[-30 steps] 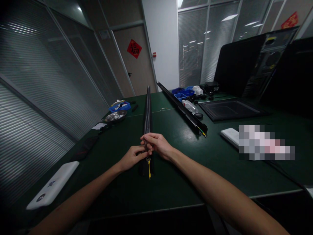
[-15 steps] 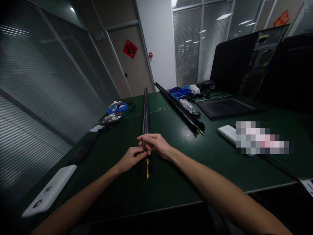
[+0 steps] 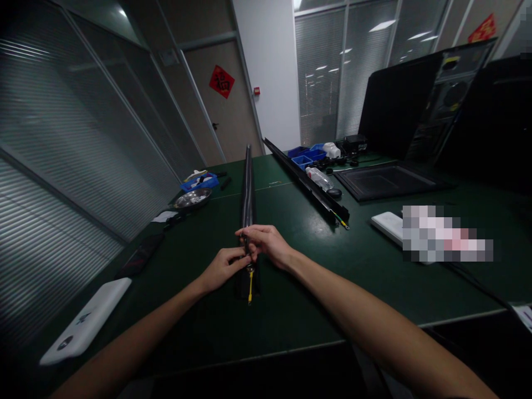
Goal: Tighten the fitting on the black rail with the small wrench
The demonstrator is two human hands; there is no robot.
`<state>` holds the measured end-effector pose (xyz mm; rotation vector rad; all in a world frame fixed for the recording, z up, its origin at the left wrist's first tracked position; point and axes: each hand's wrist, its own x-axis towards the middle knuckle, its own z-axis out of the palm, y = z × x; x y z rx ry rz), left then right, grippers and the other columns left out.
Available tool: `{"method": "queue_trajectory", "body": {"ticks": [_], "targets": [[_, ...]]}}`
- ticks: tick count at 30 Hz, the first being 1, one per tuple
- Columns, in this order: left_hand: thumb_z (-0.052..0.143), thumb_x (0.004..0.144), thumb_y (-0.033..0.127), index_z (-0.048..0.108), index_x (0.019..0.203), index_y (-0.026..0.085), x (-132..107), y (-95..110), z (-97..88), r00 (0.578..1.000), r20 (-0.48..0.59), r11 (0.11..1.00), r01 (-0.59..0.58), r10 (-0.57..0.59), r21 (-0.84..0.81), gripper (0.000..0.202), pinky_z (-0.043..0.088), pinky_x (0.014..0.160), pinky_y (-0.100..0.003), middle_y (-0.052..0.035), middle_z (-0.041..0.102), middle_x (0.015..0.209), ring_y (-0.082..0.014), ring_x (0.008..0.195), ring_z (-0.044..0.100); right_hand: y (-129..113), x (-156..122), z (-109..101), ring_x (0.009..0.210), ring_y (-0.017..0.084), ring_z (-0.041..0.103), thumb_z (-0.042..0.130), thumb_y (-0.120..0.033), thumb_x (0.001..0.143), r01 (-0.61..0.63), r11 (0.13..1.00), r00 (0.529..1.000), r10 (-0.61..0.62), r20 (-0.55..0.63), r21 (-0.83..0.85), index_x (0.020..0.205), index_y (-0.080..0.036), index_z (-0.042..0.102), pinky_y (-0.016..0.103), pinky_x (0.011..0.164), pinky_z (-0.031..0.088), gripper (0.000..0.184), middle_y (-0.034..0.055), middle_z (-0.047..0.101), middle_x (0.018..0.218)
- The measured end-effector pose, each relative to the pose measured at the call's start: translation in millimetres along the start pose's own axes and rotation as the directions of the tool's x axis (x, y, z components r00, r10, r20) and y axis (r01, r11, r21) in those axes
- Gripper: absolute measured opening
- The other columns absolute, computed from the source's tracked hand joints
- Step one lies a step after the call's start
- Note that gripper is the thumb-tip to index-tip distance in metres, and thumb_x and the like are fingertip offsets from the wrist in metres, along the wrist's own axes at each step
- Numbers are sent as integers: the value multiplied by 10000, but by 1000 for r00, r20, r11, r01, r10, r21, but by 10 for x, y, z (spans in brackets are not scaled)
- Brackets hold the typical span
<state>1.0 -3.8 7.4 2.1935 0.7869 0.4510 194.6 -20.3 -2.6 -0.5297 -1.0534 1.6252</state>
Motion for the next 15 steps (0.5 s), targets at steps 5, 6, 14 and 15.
{"method": "queue_trajectory", "body": {"ticks": [5, 6, 14, 15], "targets": [[544, 979, 435, 728, 999, 131, -1, 12, 5, 1000, 0, 999, 12, -12, 45, 357, 394, 628, -234, -43, 671, 909, -145, 699, 530, -4, 1, -17, 491, 77, 473, 767, -455, 834, -11, 1000, 999, 11, 30, 5, 1031, -125, 763, 206, 478, 463, 383, -36, 554, 595], [546, 978, 432, 727, 1007, 130, -2, 8, 8, 1000, 1, 999, 15, -15, 50, 353, 380, 613, -231, -40, 668, 902, -139, 682, 518, -2, 3, -24, 495, 78, 475, 766, -454, 837, -12, 1000, 999, 12, 36, 4, 1044, -126, 761, 208, 484, 460, 388, -36, 550, 600], [546, 977, 445, 720, 971, 123, 3, -69, 26, 999, -12, 996, 36, -35, 84, 366, 330, 564, -219, -17, 623, 809, -113, 615, 465, -5, -4, -21, 500, 82, 464, 737, -479, 867, -14, 1000, 999, 15, 46, -13, 1099, -140, 747, 216, 500, 431, 411, -47, 515, 602], [548, 978, 445, 719, 969, 123, 4, -76, 27, 999, -12, 996, 33, -32, 83, 365, 329, 563, -218, -16, 622, 809, -111, 611, 463, -13, -7, -12, 504, 80, 465, 737, -481, 867, -12, 1000, 999, 13, 48, -17, 1106, -140, 745, 215, 501, 430, 417, -45, 519, 617]]}}
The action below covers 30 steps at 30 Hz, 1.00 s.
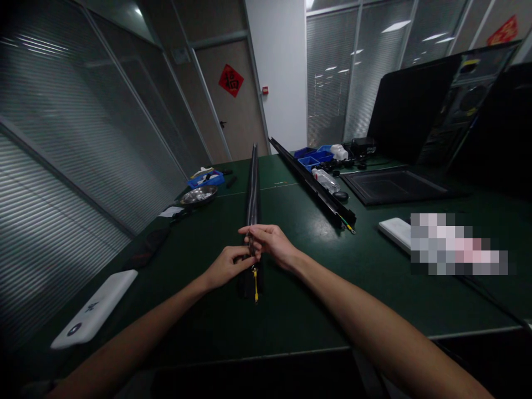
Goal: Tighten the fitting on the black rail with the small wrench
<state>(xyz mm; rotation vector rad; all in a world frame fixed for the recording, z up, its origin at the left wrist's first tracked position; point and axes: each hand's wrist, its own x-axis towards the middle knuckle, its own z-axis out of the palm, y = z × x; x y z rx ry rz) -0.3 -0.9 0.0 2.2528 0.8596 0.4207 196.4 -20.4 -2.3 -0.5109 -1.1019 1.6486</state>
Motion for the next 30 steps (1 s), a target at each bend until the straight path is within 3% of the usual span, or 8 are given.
{"method": "queue_trajectory", "body": {"ticks": [11, 20, 30], "targets": [[535, 995, 403, 711, 979, 128, -15, 45, -3, 999, -7, 999, -49, 49, -9, 328, 320, 545, -213, -17, 631, 824, -99, 582, 453, -14, -7, 45, 496, 78, 483, 774, -474, 827, 16, 999, 999, -19, -45, -51, 1033, -142, 757, 219, 484, 468, 391, -35, 569, 636], [509, 1008, 410, 712, 983, 125, -15, 60, -26, 998, 3, 997, -58, 58, -59, 352, 401, 644, -233, -37, 644, 869, -146, 704, 540, 16, -1, -15, 486, 75, 499, 770, -441, 846, 16, 998, 999, -17, -34, -53, 1050, -146, 762, 208, 478, 471, 359, -29, 589, 620], [579, 946, 473, 686, 918, 107, -20, 97, 0, 999, -36, 991, 32, -37, -132, 383, 306, 525, -204, 16, 545, 672, -98, 554, 423, -27, -7, 11, 465, 73, 513, 818, -410, 795, 17, 1000, 999, -18, -51, -5, 960, -139, 747, 190, 445, 495, 325, -36, 603, 595]]}}
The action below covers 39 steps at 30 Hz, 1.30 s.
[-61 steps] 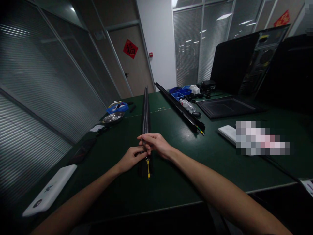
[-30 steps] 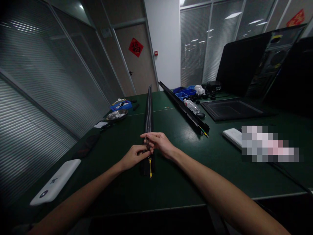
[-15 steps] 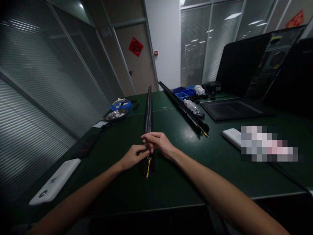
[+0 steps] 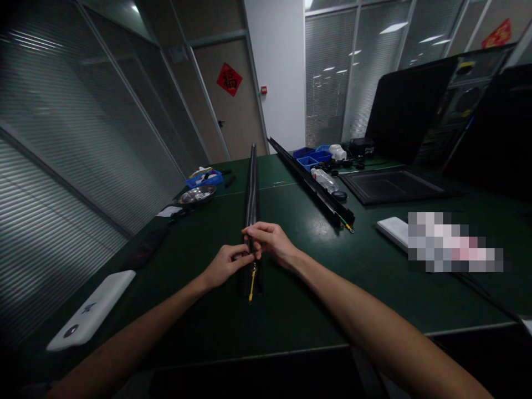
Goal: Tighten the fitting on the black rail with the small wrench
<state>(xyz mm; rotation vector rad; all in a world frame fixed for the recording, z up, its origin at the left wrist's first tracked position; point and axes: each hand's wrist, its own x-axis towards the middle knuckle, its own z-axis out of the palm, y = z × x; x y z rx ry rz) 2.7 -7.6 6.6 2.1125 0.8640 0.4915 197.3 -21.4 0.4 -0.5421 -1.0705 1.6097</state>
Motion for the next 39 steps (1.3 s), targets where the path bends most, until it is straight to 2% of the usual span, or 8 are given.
{"method": "queue_trajectory", "body": {"ticks": [4, 10, 17, 25, 33, 39], "targets": [[587, 937, 500, 686, 918, 109, -5, -6, -2, 999, 16, 998, 38, -37, -49, 404, 283, 465, -194, 38, 503, 596, -82, 465, 416, -21, -13, 12, 448, 82, 538, 820, -396, 797, -6, 1000, 1000, 6, 29, 10, 968, -135, 732, 190, 443, 498, 325, -51, 579, 550], [598, 934, 477, 686, 894, 99, 9, -57, 11, 998, 37, 988, 60, -55, -145, 391, 307, 427, -182, -6, 590, 683, -71, 442, 450, -26, -19, 30, 451, 76, 526, 854, -372, 764, -10, 999, 999, 9, 38, 44, 940, -133, 711, 191, 449, 510, 330, -53, 588, 573], [631, 915, 483, 722, 931, 87, 30, -142, 14, 996, 58, 974, 77, -66, -215, 407, 338, 427, -178, -35, 631, 753, -70, 462, 473, -37, -27, -16, 524, 48, 513, 861, -338, 770, -48, 994, 990, 34, 137, 102, 929, -141, 691, 185, 511, 546, 305, 13, 689, 832], [623, 936, 424, 727, 1081, 97, 28, -111, -2, 994, 111, 971, 41, -15, -235, 373, 389, 454, -168, -79, 697, 920, -79, 544, 509, -37, -39, -9, 477, 62, 530, 906, -321, 712, -85, 994, 980, 71, 186, 68, 898, -156, 643, 196, 498, 559, 362, -56, 609, 633], [610, 961, 419, 710, 1109, 105, 15, -135, -60, 988, 147, 980, -25, 55, -197, 361, 422, 481, -162, -79, 705, 954, -89, 593, 538, -37, -36, 37, 460, 65, 568, 897, -301, 717, -65, 997, 978, 58, 201, 33, 890, -151, 614, 202, 486, 574, 364, -53, 644, 649], [588, 986, 416, 687, 1152, 109, 11, -166, -86, 981, 166, 984, -70, 97, -164, 363, 437, 486, -159, -79, 702, 972, -80, 579, 542, -1, -32, 57, 451, 70, 594, 907, -286, 695, -30, 999, 984, 32, 172, -17, 882, -159, 587, 161, 428, 503, 391, -51, 663, 674]]}}
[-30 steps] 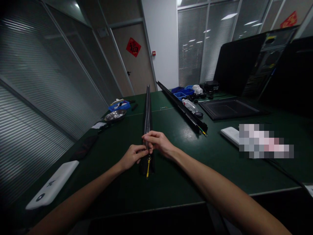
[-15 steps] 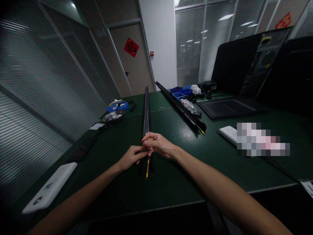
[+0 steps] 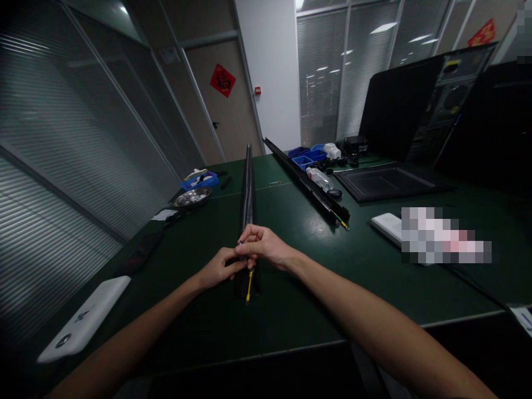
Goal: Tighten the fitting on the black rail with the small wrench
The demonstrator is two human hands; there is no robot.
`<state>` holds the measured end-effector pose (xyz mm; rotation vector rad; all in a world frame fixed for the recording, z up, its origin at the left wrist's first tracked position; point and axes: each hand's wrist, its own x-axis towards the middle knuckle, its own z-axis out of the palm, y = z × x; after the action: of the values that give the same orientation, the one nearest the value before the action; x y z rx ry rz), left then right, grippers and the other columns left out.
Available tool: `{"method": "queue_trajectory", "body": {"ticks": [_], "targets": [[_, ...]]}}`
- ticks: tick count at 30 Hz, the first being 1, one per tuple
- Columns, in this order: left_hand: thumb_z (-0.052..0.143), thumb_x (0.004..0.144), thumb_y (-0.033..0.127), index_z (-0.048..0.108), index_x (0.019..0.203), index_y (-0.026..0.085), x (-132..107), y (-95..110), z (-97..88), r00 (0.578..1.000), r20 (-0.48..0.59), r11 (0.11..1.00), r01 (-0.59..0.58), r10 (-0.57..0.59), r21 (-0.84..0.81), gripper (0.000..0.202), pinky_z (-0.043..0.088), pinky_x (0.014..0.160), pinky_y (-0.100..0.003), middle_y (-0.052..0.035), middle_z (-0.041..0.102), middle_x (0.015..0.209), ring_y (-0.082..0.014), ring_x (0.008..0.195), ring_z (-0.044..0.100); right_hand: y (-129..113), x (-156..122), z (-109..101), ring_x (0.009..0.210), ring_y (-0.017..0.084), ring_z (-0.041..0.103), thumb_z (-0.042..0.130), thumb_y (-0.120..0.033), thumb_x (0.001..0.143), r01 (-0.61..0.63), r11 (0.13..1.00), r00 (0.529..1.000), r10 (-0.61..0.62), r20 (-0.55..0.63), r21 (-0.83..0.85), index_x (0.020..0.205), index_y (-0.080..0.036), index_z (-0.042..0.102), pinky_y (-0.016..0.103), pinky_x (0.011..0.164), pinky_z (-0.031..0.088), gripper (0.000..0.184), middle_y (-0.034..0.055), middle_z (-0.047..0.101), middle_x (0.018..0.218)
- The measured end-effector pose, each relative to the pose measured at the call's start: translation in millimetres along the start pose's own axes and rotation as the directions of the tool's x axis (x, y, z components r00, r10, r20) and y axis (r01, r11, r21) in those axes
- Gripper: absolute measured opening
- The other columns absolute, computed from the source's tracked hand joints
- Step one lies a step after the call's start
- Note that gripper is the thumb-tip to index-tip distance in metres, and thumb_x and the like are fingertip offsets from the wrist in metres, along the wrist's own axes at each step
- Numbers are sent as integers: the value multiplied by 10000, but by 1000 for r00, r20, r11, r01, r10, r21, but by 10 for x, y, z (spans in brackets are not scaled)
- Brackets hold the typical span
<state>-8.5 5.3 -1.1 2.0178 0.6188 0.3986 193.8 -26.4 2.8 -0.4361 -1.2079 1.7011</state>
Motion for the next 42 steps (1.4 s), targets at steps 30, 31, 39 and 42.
{"method": "queue_trajectory", "body": {"ticks": [30, 31, 39, 42], "targets": [[590, 970, 304, 758, 970, 125, -47, 196, -18, 998, 11, 984, -56, 55, 171, 245, 511, 611, -202, -71, 751, 896, -138, 648, 670, -7, -20, 166, 477, 76, 619, 884, -325, 727, 54, 997, 997, -57, -44, -55, 802, -171, 530, 156, 396, 510, 393, -21, 693, 774], [585, 976, 319, 753, 975, 121, -49, 188, -17, 999, 16, 987, -36, 34, 156, 260, 496, 559, -191, -74, 747, 897, -121, 592, 646, -2, -18, 160, 477, 78, 619, 876, -333, 738, 52, 997, 998, -54, -42, -55, 817, -175, 531, 156, 397, 509, 388, -27, 688, 762], [561, 1001, 363, 732, 986, 100, -38, 119, -4, 999, 18, 996, -33, 32, 81, 314, 462, 498, -180, -85, 725, 871, -85, 502, 582, 15, -19, 117, 461, 64, 576, 816, -347, 811, -1, 1000, 1000, 1, -19, -15, 984, -179, 630, 158, 417, 502, 304, -50, 623, 723], [554, 1005, 377, 725, 1005, 99, -19, 88, -6, 999, 28, 998, -34, 33, 55, 327, 450, 484, -171, -80, 712, 865, -75, 492, 565, 4, -28, 102, 458, 38, 487, 774, -382, 848, -15, 1000, 1000, 15, -16, -6, 1080, -146, 713, 192, 482, 553, 337, -25, 616, 760]]}}
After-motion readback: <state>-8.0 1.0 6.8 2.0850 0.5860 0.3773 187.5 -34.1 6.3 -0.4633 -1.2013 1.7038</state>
